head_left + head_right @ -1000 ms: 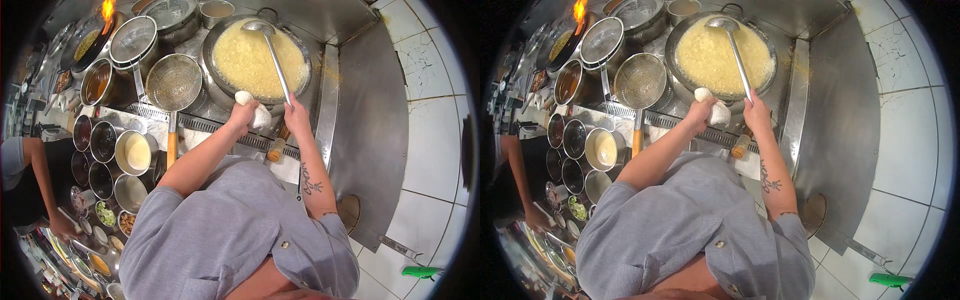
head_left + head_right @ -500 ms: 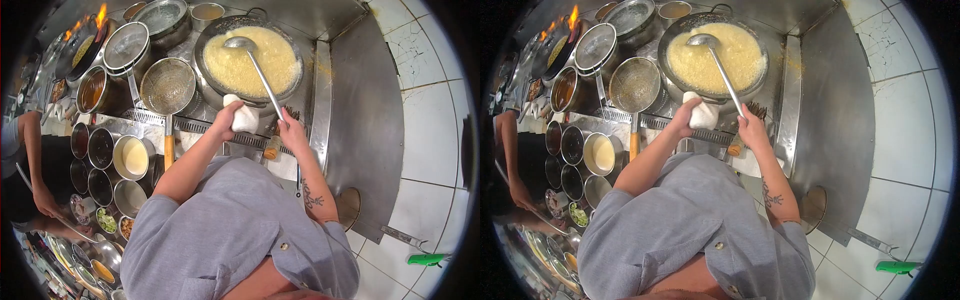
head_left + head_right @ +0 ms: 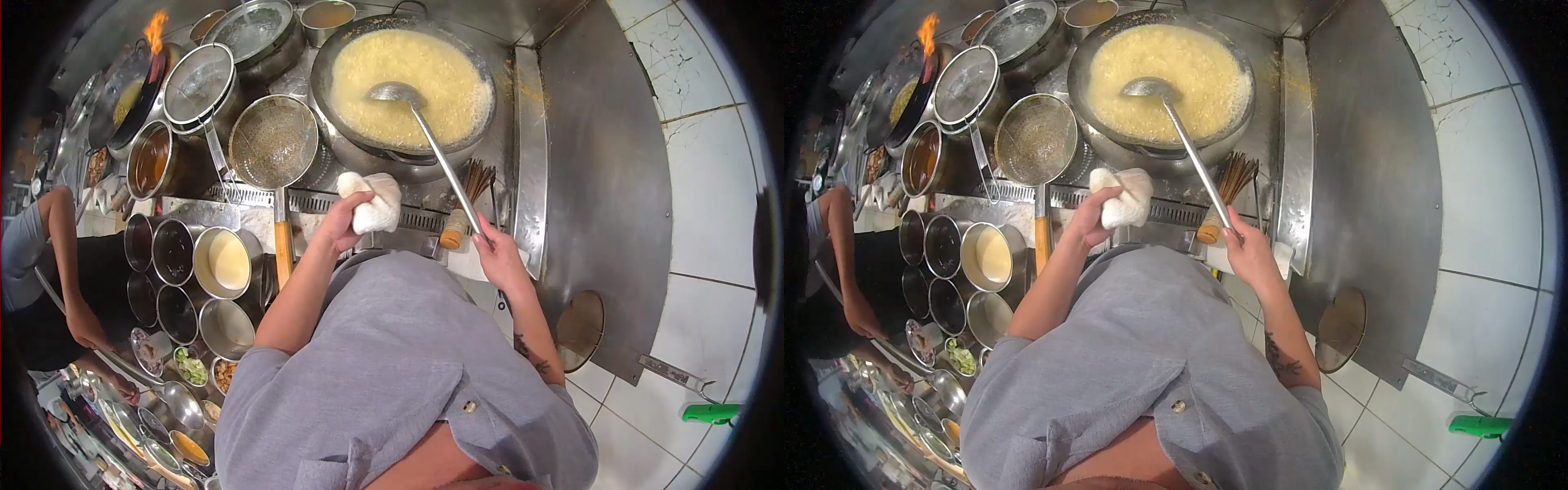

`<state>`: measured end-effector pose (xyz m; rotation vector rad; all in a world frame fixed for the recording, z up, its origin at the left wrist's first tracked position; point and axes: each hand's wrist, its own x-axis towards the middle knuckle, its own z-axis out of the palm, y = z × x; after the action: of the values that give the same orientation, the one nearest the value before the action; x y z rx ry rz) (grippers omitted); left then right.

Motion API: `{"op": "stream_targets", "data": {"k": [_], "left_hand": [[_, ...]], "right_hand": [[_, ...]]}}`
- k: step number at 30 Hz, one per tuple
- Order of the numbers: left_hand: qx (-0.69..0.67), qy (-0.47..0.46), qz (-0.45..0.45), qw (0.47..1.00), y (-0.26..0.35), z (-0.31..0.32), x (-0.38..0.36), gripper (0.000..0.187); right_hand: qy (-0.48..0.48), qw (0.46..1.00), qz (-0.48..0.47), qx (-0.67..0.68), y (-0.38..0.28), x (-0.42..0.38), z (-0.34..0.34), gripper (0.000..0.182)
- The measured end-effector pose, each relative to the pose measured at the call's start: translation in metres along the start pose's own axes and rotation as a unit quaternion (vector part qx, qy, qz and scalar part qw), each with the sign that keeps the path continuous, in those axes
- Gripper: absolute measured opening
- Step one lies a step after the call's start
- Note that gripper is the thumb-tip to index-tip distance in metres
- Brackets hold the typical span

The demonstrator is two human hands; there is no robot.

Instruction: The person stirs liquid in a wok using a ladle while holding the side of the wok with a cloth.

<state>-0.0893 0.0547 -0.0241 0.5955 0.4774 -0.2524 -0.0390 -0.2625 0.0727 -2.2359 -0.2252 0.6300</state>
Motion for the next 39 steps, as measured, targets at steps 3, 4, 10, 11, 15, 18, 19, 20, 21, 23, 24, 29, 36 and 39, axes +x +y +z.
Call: {"op": "stream_targets", "data": {"k": [3,4,10,11,15,18,19,20,21,23,24,29,36,39], "left_hand": [[-0.012,0.023,-0.013,1.0,-0.003,0.025,0.012,0.046],[-0.029,0.033,-0.022,0.999,0.0,0.041,0.013,0.047],[-0.001,0.07,0.0,0.998,0.008,0.1,0.036,0.047],[0.005,0.07,0.006,0.998,0.007,0.102,0.043,0.046],[0.019,0.156,0.058,0.986,-0.005,0.104,0.068,0.032],[0.013,0.182,0.08,0.98,-0.008,0.105,0.073,0.027],[0.005,0.188,0.083,0.979,-0.009,0.106,0.073,0.026],[0.011,0.184,0.077,0.98,-0.009,0.105,0.073,0.028],[0.017,0.179,0.071,0.981,-0.009,0.105,0.073,0.031],[0.019,0.157,0.066,0.985,-0.008,0.101,0.072,0.034],[0.014,0.139,0.065,0.988,-0.008,0.098,0.072,0.034],[-0.005,0.094,0.065,0.993,-0.016,0.085,0.056,0.034],[-0.049,0.024,0.027,0.998,-0.018,0.049,0.024,0.038],[-0.05,0.034,0.034,0.998,-0.018,0.034,0.009,0.041]], "right_hand": [[-0.001,1.0,0.015,0.008,0.001,-0.019,-0.003,0.049],[-0.009,0.999,0.04,0.017,-0.001,-0.026,-0.005,0.049],[-0.026,0.996,0.048,0.075,0.009,-0.06,-0.016,0.049],[-0.031,0.994,0.053,0.09,0.011,-0.064,-0.019,0.049],[-0.04,0.988,0.101,0.114,0.007,-0.077,-0.03,0.048],[-0.027,0.988,0.097,0.114,0.019,-0.075,-0.027,0.048],[-0.016,0.991,0.093,0.094,0.018,-0.072,-0.025,0.049],[-0.007,0.993,0.088,0.073,0.017,-0.068,-0.023,0.049],[0.0,0.995,0.083,0.059,0.018,-0.062,-0.021,0.049],[0.013,0.997,0.072,0.031,0.023,-0.05,-0.014,0.049],[0.026,0.998,0.06,0.026,0.026,-0.042,-0.01,0.049],[0.081,0.997,0.007,-0.008,0.034,-0.002,0.002,0.048],[0.095,0.995,0.009,-0.035,0.019,0.04,0.004,0.048],[0.125,0.99,-0.039,-0.052,0.028,0.06,0.01,0.048]]}}
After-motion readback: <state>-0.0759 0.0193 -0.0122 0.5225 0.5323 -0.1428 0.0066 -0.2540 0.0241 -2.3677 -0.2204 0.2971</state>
